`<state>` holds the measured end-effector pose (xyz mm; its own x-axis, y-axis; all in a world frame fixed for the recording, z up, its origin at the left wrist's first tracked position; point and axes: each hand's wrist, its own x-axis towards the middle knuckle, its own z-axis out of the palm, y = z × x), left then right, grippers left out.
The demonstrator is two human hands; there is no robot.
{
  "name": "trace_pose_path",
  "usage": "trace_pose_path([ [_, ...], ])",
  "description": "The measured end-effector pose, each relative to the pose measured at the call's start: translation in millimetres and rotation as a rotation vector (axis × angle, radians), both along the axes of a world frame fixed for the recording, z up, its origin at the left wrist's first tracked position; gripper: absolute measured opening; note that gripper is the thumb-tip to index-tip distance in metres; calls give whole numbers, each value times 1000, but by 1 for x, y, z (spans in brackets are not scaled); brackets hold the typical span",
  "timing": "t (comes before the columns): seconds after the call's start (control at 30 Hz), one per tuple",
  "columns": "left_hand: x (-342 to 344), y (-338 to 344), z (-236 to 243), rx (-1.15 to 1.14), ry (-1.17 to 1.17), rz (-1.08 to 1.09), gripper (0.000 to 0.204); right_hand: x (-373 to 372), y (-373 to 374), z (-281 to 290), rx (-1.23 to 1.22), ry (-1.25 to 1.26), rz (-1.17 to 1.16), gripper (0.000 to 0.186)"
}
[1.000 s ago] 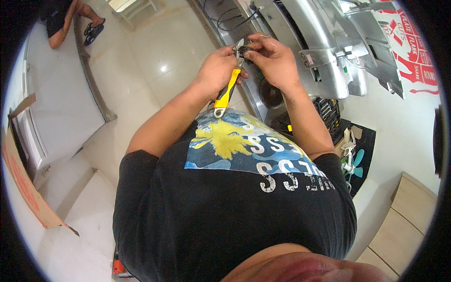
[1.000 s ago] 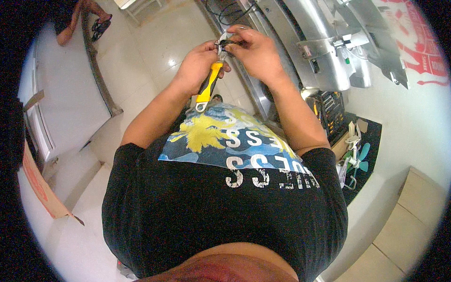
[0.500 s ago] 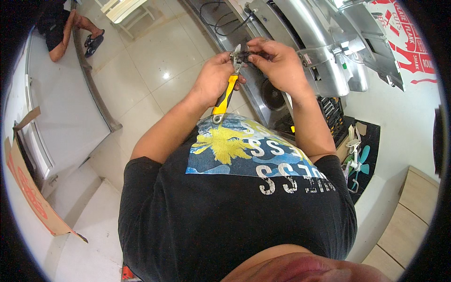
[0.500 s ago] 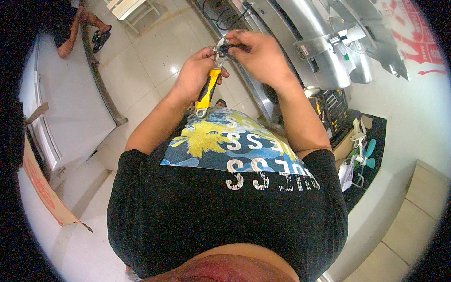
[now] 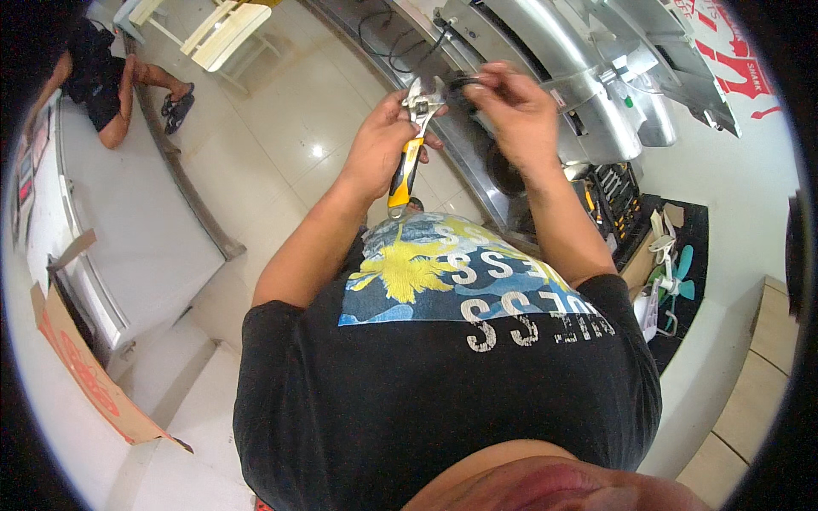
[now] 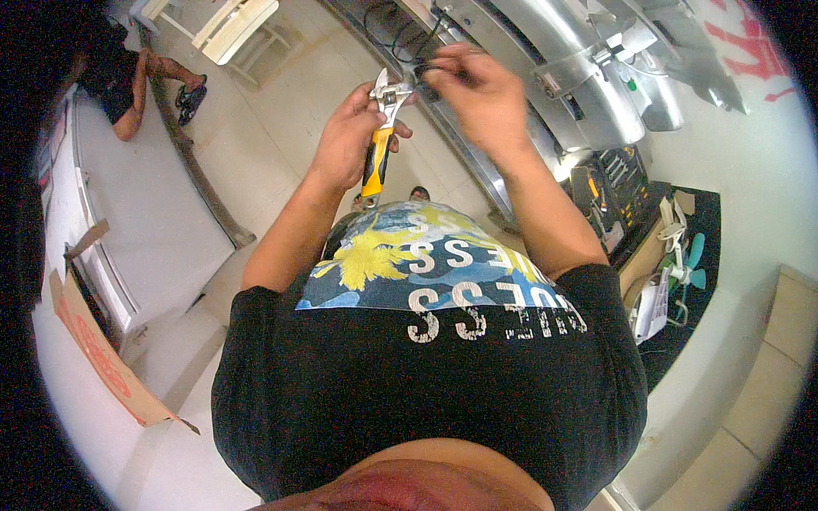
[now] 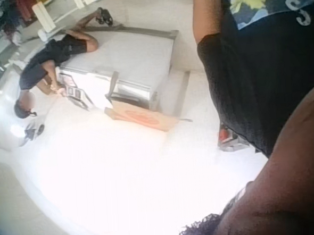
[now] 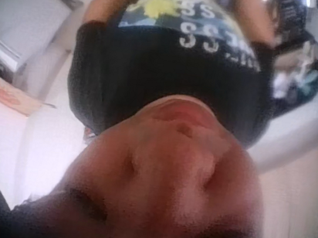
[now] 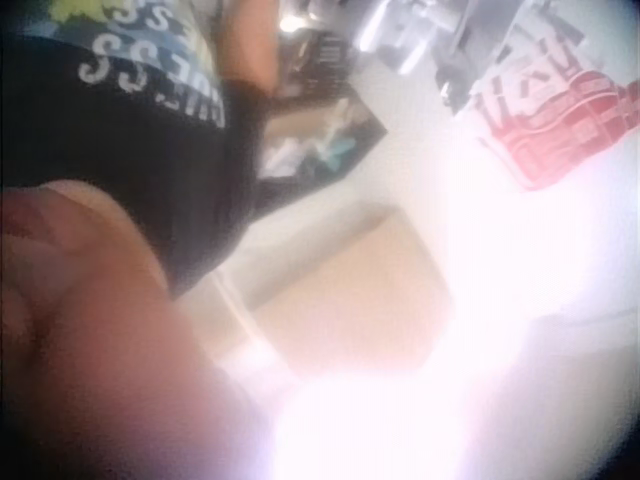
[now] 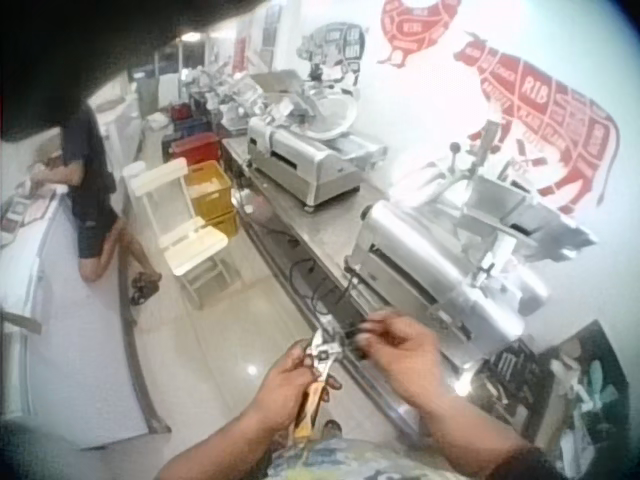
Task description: The person uses a cloth to wipe a pair of pliers and then places them into a toolbox. The person also handles a small white object and a mobile phone before organizing the tools.
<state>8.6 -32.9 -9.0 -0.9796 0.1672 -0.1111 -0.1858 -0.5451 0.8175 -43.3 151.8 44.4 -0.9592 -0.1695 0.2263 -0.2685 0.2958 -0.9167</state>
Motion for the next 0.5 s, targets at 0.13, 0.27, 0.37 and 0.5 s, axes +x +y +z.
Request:
trace_pose_path([
  [0.13, -1, -8, -19, -48, -125, -37, 34, 12, 53, -15, -182, -102, -250, 32],
  [0.27, -6, -1, -25, -46, -268, -131, 33, 53, 106, -60, -81, -209, -438, 31],
  [0.37, -19, 9, -39, -160, -274, -183, 33, 94, 136, -80, 31, -341, -527, 27],
  [0.5, -27, -3, -71, -279, -293, -141, 32, 130, 159, -158, 284, -242, -624, 28],
])
